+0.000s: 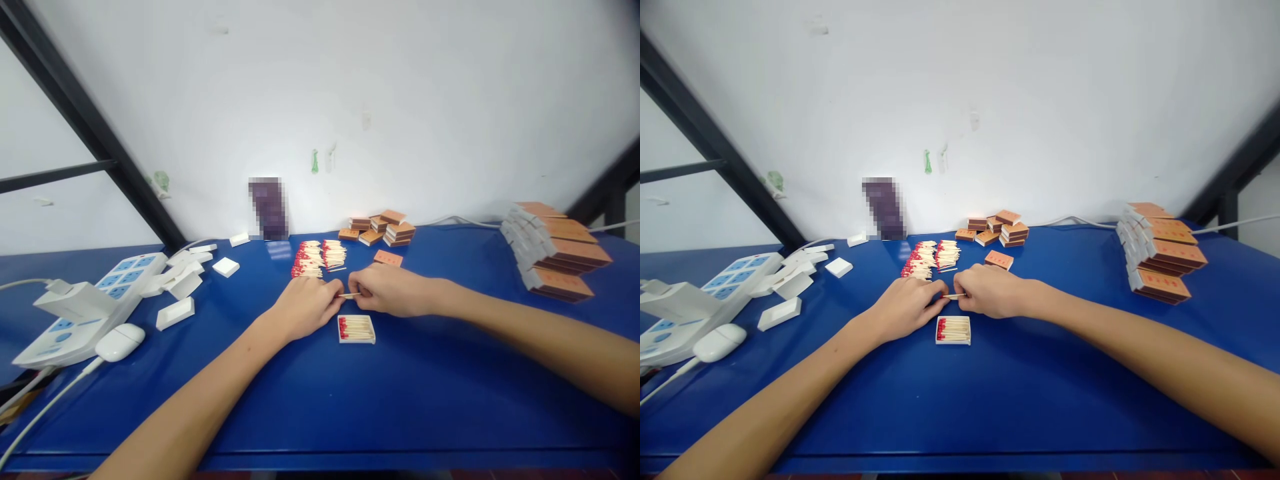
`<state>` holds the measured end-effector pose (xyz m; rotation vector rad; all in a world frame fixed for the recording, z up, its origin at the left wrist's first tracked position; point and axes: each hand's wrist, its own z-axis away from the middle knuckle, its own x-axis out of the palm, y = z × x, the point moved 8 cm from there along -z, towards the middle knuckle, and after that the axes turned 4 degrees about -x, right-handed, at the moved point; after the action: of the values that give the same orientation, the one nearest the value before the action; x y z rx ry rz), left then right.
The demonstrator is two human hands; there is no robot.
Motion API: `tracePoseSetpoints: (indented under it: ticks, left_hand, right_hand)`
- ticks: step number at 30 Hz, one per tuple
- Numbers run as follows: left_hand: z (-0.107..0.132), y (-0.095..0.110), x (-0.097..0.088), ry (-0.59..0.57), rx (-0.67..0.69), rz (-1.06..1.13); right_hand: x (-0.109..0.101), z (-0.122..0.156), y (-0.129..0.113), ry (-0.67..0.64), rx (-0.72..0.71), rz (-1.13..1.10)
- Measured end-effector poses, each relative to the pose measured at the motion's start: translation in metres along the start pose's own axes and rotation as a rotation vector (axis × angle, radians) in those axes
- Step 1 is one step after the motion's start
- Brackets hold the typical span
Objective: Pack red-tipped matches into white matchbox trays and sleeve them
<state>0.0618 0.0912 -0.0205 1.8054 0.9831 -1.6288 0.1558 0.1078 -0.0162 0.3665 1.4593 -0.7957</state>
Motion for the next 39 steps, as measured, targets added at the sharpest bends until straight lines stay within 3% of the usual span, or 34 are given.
tracePoseSetpoints:
  ticks: [13,18,23,39]
  left_hand:
    - [0.004,0.003,-0.001,-0.084,0.057,-0.067]
    - [0.013,0.009,-0.016,-0.122,0.099,0.154]
    - [0.018,0.015,-0.020,-0.217,0.105,0.399]
    - [0.013,0.013,-0.010,-0.204,0.067,0.593]
  right_hand:
    - [-0.003,0.002,-0.008,-0.055,-0.041,-0.106]
    - [-0.015,0.016,-0.021,-0.133,-0.049,-0.202]
    - [-0.011,0.024,-0.029,-0.223,-0.048,-0.278]
    - [-0.008,0.021,-0.020,-0.170,-0.020,-0.344]
